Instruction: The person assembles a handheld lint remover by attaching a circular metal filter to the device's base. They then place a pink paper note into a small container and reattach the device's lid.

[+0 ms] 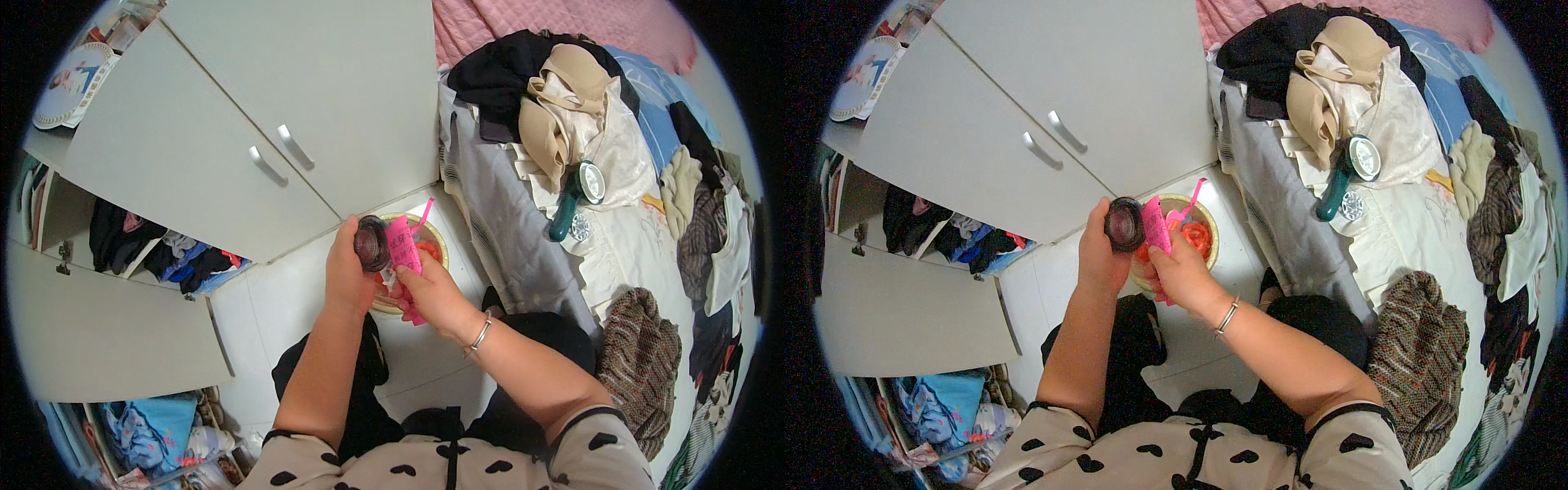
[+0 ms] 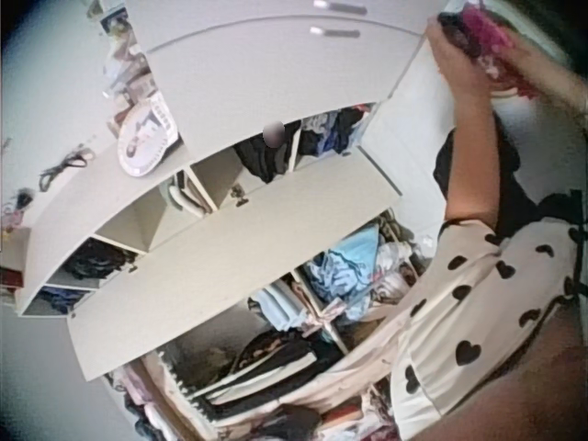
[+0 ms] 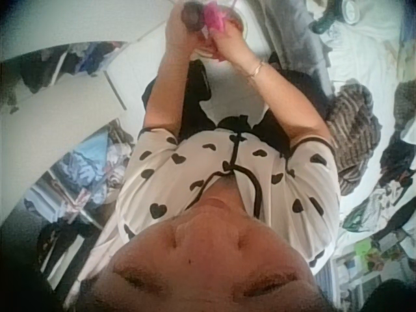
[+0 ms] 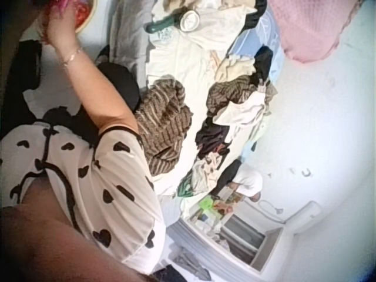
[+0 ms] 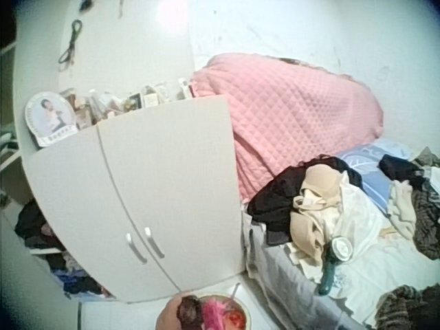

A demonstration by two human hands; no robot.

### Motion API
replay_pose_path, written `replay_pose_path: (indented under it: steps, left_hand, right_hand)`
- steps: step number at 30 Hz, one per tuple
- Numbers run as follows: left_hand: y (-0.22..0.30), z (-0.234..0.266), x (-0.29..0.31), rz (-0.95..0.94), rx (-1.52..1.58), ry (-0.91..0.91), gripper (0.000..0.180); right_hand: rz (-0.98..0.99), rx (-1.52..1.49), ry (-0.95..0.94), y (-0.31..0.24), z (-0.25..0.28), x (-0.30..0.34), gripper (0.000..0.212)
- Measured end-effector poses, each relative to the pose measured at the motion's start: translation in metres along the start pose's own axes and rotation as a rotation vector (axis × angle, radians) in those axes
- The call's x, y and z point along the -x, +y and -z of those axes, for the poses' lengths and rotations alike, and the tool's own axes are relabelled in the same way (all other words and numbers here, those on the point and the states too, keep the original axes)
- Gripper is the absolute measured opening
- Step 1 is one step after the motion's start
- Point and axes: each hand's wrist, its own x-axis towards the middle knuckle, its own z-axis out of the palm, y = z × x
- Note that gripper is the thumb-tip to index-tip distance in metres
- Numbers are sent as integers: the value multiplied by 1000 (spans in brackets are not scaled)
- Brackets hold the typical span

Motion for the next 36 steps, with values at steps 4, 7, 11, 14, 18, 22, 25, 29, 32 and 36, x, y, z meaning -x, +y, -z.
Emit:
replay_pose_path:
  steps: [4, 7, 11, 14, 18, 22, 25, 29, 32, 36]
  left_hand:
    - [12, 16, -6, 152, -48, 60, 29]
    - [21, 20, -8, 214, -147, 55, 29]
    - [21, 33, -16, 198, -252, 74, 30]
    - [24, 29, -14, 193, -363, 84, 30]
    - [24, 34, -20, 215, -348, 59, 30]
    - [18, 31, -23, 251, -369, 44, 31]
    - [16, 29, -24, 262, -389, 13, 31]
    - [12, 16, -21, 93, -534, -5, 32]
    - [5, 17, -28, -100, -740, 52, 31]
    - [8, 28, -31, 25, -429, -67, 35]
  right_hand:
    - [-19, 68, -71, -3, 3, -1, 15]
    - [-2, 86, -149, -3, 8, -3, 15]
    - [-93, 10, -194, -13, 6, 2, 16]
    - [-105, -4, -195, -10, 9, -1, 17]
    - [-89, -9, -174, -9, 8, -1, 17]
    - [-42, 44, -155, -8, 15, -9, 17]
    - [-26, 61, -152, -13, 18, -9, 15]
    - [-7, 49, -89, -16, 22, -9, 13]
    - [5, 69, -75, -15, 24, -10, 13]
    - [-101, -52, -98, -23, 16, -2, 20]
